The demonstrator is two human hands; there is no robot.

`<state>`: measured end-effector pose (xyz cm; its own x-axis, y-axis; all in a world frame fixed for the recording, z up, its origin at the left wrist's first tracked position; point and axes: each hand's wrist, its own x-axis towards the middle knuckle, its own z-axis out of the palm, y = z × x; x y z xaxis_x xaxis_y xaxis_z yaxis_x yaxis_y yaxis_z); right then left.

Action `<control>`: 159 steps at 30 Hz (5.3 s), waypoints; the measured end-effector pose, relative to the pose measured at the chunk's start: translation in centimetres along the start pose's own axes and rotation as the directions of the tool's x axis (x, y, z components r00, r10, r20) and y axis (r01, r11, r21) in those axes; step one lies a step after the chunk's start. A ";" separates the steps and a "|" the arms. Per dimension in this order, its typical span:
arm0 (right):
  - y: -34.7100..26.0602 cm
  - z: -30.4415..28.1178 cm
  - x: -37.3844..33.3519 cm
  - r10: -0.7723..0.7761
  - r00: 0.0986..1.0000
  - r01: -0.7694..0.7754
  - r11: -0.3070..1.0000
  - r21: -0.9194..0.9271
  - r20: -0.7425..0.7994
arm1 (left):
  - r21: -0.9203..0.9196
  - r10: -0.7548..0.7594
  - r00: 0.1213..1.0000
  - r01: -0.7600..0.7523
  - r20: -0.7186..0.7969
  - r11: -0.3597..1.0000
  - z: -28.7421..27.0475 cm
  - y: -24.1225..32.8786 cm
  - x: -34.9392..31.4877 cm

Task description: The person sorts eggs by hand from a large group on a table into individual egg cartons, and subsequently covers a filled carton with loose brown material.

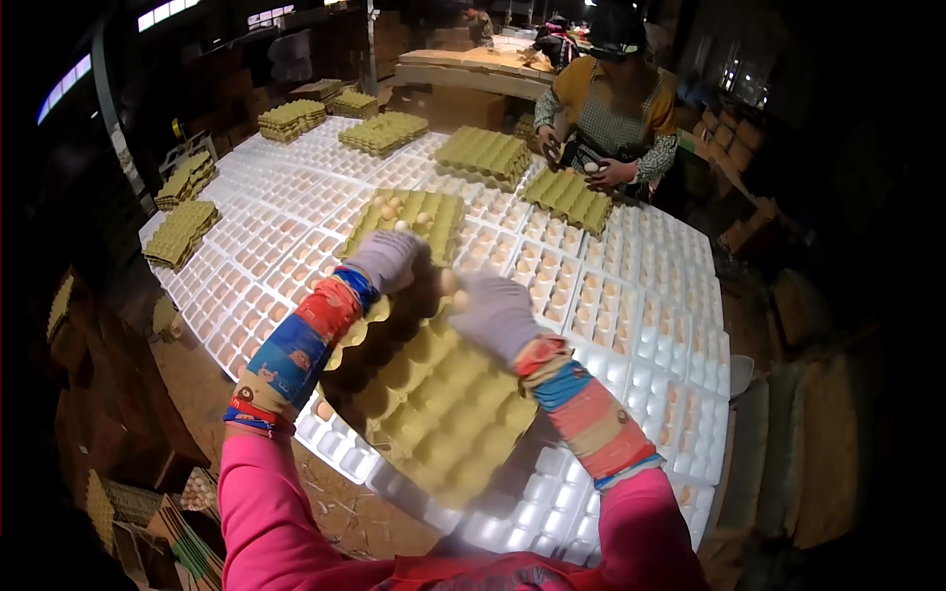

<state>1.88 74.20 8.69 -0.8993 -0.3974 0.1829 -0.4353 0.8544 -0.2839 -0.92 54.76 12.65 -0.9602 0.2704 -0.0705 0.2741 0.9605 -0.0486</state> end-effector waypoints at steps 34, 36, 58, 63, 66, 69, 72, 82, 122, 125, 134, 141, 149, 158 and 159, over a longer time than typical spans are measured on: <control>43.9 -1.6 -43.9 0.847 0.408 -0.860 0.482 0.167 -0.341 | -0.680 -0.213 0.957 0.022 -0.199 0.733 -2.3 4.9 1.2; 45.6 -2.0 -41.4 0.839 0.427 -0.830 0.512 0.223 -0.337 | -0.702 0.013 0.974 -0.172 -0.225 0.691 -1.8 14.1 -0.9; 50.5 1.0 -45.5 0.713 0.536 -0.537 0.701 0.469 -0.452 | -0.464 0.563 0.794 -0.598 -0.230 0.653 19.5 67.1 15.1; 50.4 2.3 -43.7 0.663 0.605 -0.505 0.748 0.431 -0.441 | -0.526 0.358 0.855 -0.515 -0.375 0.677 23.0 68.3 16.6; 50.9 5.7 -44.4 0.654 0.633 -0.344 0.717 0.607 -0.414 | -0.491 0.356 0.848 -0.521 -0.392 0.698 17.8 68.3 12.6; 53.7 7.2 -45.0 0.790 0.611 0.207 -0.221 0.953 0.051 | -0.527 0.303 0.774 -0.610 -0.556 0.591 16.5 65.4 9.0; 53.4 6.4 -46.5 0.685 0.616 -0.452 0.712 0.537 -0.389 | -0.430 0.461 0.698 -0.708 -0.549 0.560 8.3 51.2 2.0; 17.1 1.2 -24.9 0.066 0.996 -0.005 0.739 0.674 -0.066 | -0.576 -0.665 0.744 0.573 0.066 0.583 7.0 -3.3 -17.1; -6.1 1.1 -20.9 -0.063 0.991 0.076 0.991 -0.110 0.121 | -0.905 -0.022 0.977 -0.185 -0.210 0.383 6.6 3.9 -21.3; -1.8 1.8 -21.0 -0.077 0.991 0.072 0.996 0.047 0.108 | -0.203 0.256 0.936 -0.307 -0.240 0.930 4.9 8.9 -20.8; 0.6 -1.0 -20.6 0.199 0.980 -0.194 0.954 0.229 0.000 | -0.978 0.052 0.996 -0.057 -0.069 -0.203 4.8 5.2 -17.6; -4.1 3.4 -15.8 0.151 0.981 -0.103 0.937 -0.335 0.120 | -0.014 0.220 0.974 -0.221 -0.048 0.975 2.7 10.0 -16.5; 2.5 2.0 -18.4 0.196 0.978 -0.166 0.942 0.291 -0.077 | -0.079 0.186 0.981 -0.181 0.062 0.980 4.7 11.4 -9.7; 28.6 -2.0 -43.2 0.843 0.437 -0.198 -0.251 0.948 0.315 | -0.703 0.341 0.914 -0.390 -0.219 0.595 7.3 33.5 -12.4; 31.6 -2.1 -45.6 0.899 0.419 -0.389 0.049 0.920 0.129 | -0.774 0.351 0.932 -0.291 -0.095 0.562 7.6 38.8 -11.2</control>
<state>29.25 119.99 -6.62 -0.7735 0.5581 -0.3002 0.2883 -0.1120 -0.9510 20.91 88.52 3.95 -0.8036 0.5950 0.0122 0.3908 0.5122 0.7648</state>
